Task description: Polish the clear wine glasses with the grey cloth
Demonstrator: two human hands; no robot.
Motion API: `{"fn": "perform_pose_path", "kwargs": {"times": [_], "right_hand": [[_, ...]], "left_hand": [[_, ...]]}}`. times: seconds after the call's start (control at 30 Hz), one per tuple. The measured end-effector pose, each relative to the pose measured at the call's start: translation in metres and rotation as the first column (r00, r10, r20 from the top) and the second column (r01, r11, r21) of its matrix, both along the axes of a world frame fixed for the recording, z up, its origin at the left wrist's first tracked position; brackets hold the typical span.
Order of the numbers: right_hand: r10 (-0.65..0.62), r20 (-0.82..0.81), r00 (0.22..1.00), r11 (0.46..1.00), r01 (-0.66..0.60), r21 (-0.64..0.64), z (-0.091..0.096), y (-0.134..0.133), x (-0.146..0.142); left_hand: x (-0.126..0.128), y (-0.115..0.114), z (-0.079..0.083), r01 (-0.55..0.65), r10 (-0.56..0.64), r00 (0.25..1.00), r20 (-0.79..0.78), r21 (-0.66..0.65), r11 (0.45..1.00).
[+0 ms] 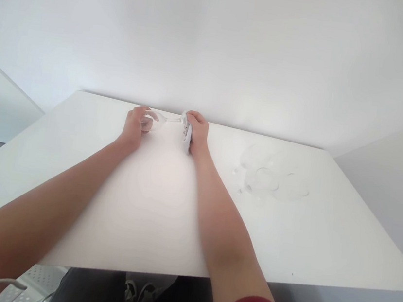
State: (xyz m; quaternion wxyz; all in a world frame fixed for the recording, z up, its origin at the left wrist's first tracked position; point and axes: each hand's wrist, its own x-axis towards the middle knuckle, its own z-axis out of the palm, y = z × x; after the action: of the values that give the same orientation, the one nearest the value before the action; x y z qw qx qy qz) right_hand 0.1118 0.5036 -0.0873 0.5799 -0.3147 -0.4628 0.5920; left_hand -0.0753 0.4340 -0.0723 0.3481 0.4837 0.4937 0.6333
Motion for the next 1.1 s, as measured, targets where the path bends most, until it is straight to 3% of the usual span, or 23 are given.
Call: {"fn": "perform_pose_path", "kwargs": {"times": [0.67, 0.9, 0.97, 1.1], "right_hand": [[0.023, 0.004, 1.0, 1.0, -0.023, 0.016, 0.002, -0.004, -0.002], [-0.056, 0.026, 0.998, 0.997, 0.055, 0.048, 0.001, -0.002, -0.001], [-0.104, 0.057, 0.993, 0.991, 0.098, 0.087, 0.002, -0.005, -0.002], [-0.148, 0.191, 0.97, 0.95, 0.086, 0.3, 0.008, -0.018, -0.006]], "left_hand": [[-0.003, 0.002, -0.002, -0.053, 0.053, 0.999, 0.012, -0.021, 0.998], [-0.007, 0.008, -0.008, -0.122, 0.123, 0.992, 0.034, -0.029, 0.992], [-0.007, 0.009, -0.008, -0.125, 0.126, 0.991, 0.049, -0.034, 0.992], [-0.006, 0.008, -0.005, -0.158, 0.161, 0.985, 0.061, -0.052, 0.986]]}}
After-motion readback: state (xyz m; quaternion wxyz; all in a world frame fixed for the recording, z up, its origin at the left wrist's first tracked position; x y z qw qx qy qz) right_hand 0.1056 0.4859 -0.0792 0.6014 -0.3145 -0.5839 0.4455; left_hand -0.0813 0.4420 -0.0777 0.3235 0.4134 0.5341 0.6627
